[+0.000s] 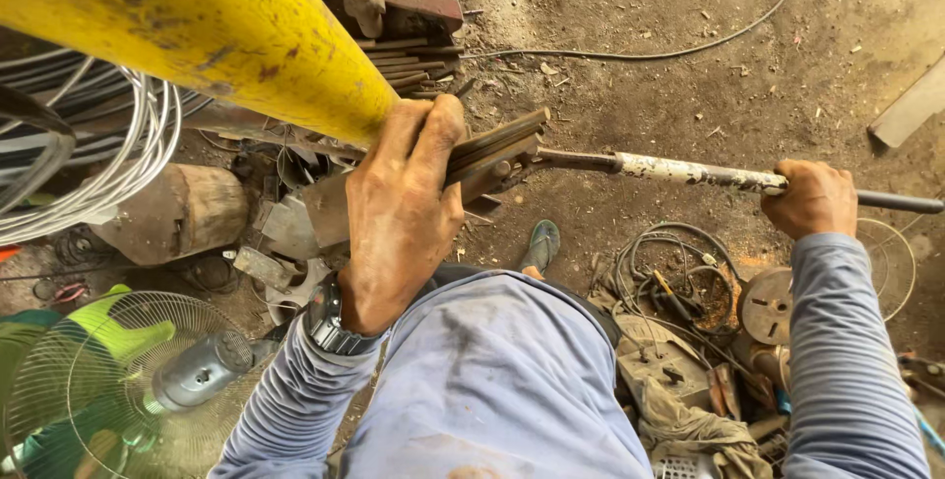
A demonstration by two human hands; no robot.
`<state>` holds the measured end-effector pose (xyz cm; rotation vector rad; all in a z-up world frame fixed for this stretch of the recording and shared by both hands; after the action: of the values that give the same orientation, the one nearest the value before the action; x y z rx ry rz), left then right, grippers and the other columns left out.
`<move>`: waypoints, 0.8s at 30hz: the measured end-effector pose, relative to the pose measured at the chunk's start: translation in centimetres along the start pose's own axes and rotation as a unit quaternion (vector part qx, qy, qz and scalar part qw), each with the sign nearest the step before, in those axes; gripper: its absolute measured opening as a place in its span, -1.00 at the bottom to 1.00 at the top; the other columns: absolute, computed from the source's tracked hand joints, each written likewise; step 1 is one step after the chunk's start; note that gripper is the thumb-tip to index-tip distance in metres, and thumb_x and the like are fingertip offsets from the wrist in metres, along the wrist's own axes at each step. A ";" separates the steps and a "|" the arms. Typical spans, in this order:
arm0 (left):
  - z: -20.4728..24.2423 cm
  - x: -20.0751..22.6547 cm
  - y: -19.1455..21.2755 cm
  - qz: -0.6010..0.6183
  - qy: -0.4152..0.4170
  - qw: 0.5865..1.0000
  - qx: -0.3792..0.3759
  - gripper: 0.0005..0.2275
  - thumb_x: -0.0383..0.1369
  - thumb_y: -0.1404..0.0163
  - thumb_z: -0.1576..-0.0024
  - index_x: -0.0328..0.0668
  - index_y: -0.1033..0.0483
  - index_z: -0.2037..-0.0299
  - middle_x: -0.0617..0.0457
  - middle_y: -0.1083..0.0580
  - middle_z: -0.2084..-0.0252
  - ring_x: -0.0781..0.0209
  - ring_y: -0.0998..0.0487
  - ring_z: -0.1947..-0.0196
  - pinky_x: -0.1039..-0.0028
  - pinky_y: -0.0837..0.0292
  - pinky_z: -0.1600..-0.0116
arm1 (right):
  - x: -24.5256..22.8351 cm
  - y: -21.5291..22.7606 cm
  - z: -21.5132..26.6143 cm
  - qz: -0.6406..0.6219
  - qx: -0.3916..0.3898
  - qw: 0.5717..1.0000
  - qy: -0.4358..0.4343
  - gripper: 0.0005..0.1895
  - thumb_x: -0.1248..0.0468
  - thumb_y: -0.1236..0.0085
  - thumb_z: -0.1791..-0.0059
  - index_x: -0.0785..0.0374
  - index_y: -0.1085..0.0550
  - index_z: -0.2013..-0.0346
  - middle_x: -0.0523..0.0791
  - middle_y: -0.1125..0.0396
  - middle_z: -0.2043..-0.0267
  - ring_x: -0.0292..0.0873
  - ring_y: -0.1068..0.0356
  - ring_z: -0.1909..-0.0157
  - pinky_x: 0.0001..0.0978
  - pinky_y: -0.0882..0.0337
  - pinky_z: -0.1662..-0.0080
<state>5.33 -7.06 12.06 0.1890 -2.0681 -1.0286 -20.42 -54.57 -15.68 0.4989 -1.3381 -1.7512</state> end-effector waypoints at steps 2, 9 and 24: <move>-0.4 0.2 -0.7 -0.016 -0.023 1.000 -0.011 -0.53 -0.62 -0.17 0.00 -0.18 -0.39 -0.13 -0.03 -0.41 0.05 -0.04 -0.54 0.05 0.21 -0.54 0.05 | -0.2 0.2 -0.4 -0.024 0.007 1.000 0.018 -0.91 0.28 -0.18 -0.02 0.13 -0.47 0.37 -0.08 -0.37 0.42 -0.08 -0.35 0.33 -0.15 -0.36 0.03; -0.4 3.1 -6.0 -0.088 -0.163 0.982 -0.046 -0.65 -0.45 -0.11 -0.08 -0.23 -0.45 -0.09 0.05 -0.46 0.10 0.12 -0.55 0.10 0.36 -0.58 0.06 | -0.4 2.0 -4.7 0.001 0.021 0.998 0.065 -0.96 0.29 -0.18 -0.04 0.17 -0.53 0.30 -0.07 -0.38 0.38 -0.08 -0.41 0.26 -0.16 -0.40 -0.05; -1.5 3.2 -18.2 -0.222 -0.199 0.952 -0.063 -0.93 -0.40 -0.07 -0.07 -0.22 -0.55 0.39 0.06 -0.41 0.37 0.21 -0.53 0.40 0.46 -0.48 0.42 | -1.9 4.4 -11.3 0.042 -0.062 0.995 0.058 -0.94 0.31 -0.11 -0.05 0.16 -0.54 0.21 -0.01 -0.44 0.19 0.02 -0.49 0.08 -0.03 -0.41 -0.19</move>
<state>0.56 -21.39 1.33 0.4244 -2.3683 -1.5739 -9.34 -59.82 -15.93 0.4595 -1.1454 -1.6984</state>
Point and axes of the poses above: each hand's wrist, its own z-axis away from the middle knuckle, its own y-axis out of the back of the hand, x = y × z, the point moved 7 cm from there along -z, towards the middle knuckle
